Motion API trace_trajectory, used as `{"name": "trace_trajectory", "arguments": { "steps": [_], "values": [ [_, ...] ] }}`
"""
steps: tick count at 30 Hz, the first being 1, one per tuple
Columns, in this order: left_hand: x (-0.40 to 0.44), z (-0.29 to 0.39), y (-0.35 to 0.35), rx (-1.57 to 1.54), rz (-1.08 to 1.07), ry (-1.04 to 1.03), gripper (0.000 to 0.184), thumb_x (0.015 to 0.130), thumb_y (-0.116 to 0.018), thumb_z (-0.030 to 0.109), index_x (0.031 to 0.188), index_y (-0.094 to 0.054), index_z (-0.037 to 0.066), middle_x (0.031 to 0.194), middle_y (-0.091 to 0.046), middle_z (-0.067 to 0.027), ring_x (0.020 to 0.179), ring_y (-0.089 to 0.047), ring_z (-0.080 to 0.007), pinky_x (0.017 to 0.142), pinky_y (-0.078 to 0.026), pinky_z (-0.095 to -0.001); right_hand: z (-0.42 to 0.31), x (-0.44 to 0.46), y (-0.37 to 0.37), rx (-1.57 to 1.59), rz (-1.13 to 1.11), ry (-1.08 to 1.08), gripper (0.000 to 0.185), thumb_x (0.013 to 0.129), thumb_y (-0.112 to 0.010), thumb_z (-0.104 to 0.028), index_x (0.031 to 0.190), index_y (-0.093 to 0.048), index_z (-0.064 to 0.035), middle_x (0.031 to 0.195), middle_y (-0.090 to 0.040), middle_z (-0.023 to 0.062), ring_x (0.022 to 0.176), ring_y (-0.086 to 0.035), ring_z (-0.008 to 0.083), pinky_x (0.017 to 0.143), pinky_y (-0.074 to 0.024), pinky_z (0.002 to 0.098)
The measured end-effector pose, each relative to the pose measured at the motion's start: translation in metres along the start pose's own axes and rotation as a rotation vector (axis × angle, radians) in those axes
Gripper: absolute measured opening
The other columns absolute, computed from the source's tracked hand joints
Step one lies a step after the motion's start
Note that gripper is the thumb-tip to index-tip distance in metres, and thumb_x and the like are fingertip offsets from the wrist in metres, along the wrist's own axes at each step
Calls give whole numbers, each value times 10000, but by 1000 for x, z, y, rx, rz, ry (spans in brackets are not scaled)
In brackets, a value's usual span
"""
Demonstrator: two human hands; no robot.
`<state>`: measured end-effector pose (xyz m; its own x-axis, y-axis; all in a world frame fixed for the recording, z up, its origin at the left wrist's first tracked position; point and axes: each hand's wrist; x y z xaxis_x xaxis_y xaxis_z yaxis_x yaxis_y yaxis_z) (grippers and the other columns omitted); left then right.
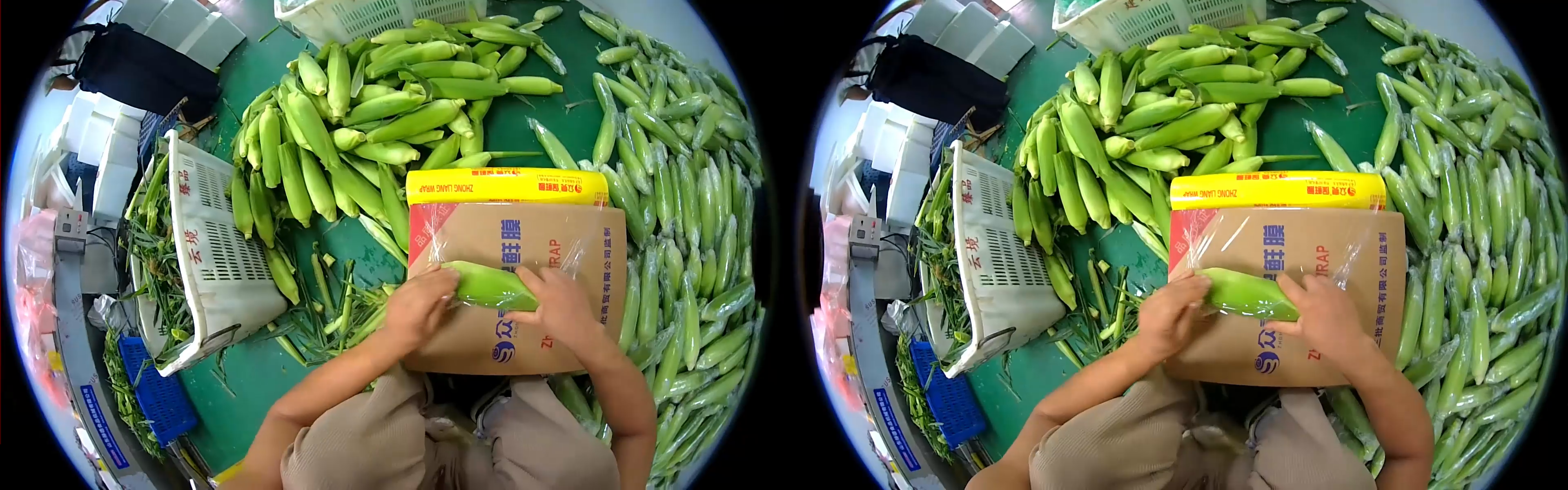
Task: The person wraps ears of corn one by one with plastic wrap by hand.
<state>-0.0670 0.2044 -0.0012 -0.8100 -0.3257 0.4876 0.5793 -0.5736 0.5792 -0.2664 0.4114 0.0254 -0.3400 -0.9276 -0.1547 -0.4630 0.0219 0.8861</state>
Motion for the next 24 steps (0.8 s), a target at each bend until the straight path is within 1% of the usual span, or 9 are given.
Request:
{"name": "trace_trajectory", "arguments": {
  "steps": [4, 5, 7, 10, 11, 16, 18, 19, 24],
  "values": [
    [9, 6, -7, 225, -162, -155, 403, 828, -797, 157, 1186, -674, 18, 1248, -674, -158, 1144, -662, -350, 986, -535, -461, -1, 10, 9, 45, 90, 81, 740, 743, -853, -475, 1325, -611, -87, 1057, -576, 145, 1029, -583, 351, 885, -498, 460],
    [14, 1, -11, 290, -184, -149, 453, 840, -796, 275, 1208, -685, 34, 1282, -644, -157, 1179, -632, -364, 1000, -514, -452, 4, 11, 3, 32, 219, 50, 743, 734, -861, -458, 1323, -606, -84, 1092, -572, 145, 1048, -575, 356, 905, -488, 469],
    [39, -3, -20, 285, -335, 39, 458, 890, -733, 354, 1227, -692, 48, 1311, -627, -163, 1234, -587, -385, 1058, -464, -478, 14, 25, -15, 19, 487, 30, 751, 716, -878, -425, 1320, -595, -77, 1163, -563, 144, 1086, -559, 367, 947, -468, 488],
    [97, -32, -30, 514, -397, 79, 531, 965, -587, 488, 1307, -677, 92, 1397, -574, -168, 1350, -477, -390, 1157, -340, -526, 27, 36, -28, -152, 433, 54, 840, 646, -908, -392, 1341, -562, -72, 1286, -544, 160, 1196, -522, 381, 1038, -414, 524],
    [112, -50, -41, 548, -468, 124, 518, 991, -537, 469, 1358, -645, 120, 1433, -551, -160, 1391, -425, -384, 1186, -289, -536, 23, 46, -23, -206, 449, 80, 874, 625, -918, -383, 1353, -551, -68, 1314, -537, 165, 1229, -507, 380, 1059, -400, 531],
    [170, -54, -43, 709, -208, -45, 479, 906, -642, 288, 1337, -623, 81, 1267, -608, -147, 1232, -540, -311, 1140, -329, -536, 37, 83, -13, -229, 454, 38, 883, 592, -933, -368, 1312, -558, -22, 1309, -534, 168, 1240, -493, 389, 1069, -400, 527],
    [149, -20, -36, 449, -142, -81, 498, 864, -692, 265, 1315, -606, 73, 1227, -612, -124, 1262, -541, -282, 1201, -267, -564, 57, 89, -19, -170, 425, 86, 827, 596, -933, -352, 1269, -579, -27, 1263, -551, 173, 1204, -507, 397, 1035, -429, 508],
    [128, -17, -47, 408, -168, -75, 554, 856, -701, 291, 1353, -576, 80, 1277, -593, -124, 1337, -506, -290, 1231, -203, -602, 60, 92, -21, -140, 403, 111, 798, 598, -933, -343, 1247, -590, -30, 1239, -560, 175, 1186, -514, 401, 1017, -443, 499],
    [65, 21, -28, 467, -325, -203, 693, 890, -667, 315, 1517, -450, 114, 1571, -446, -97, 1500, -364, -296, 1230, -164, -648, 27, 59, 2, 123, 311, 118, 655, 642, -915, -310, 1162, -635, -27, 1080, -639, 196, 1023, -601, 415, 908, -494, 494]
  ]
}}
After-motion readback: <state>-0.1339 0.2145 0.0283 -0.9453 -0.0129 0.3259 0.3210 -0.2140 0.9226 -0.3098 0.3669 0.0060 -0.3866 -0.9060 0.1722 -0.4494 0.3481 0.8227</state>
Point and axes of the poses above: each hand's wrist, its own x-axis towards the middle knuckle, its own y-axis out of the back of the hand, z = x × y
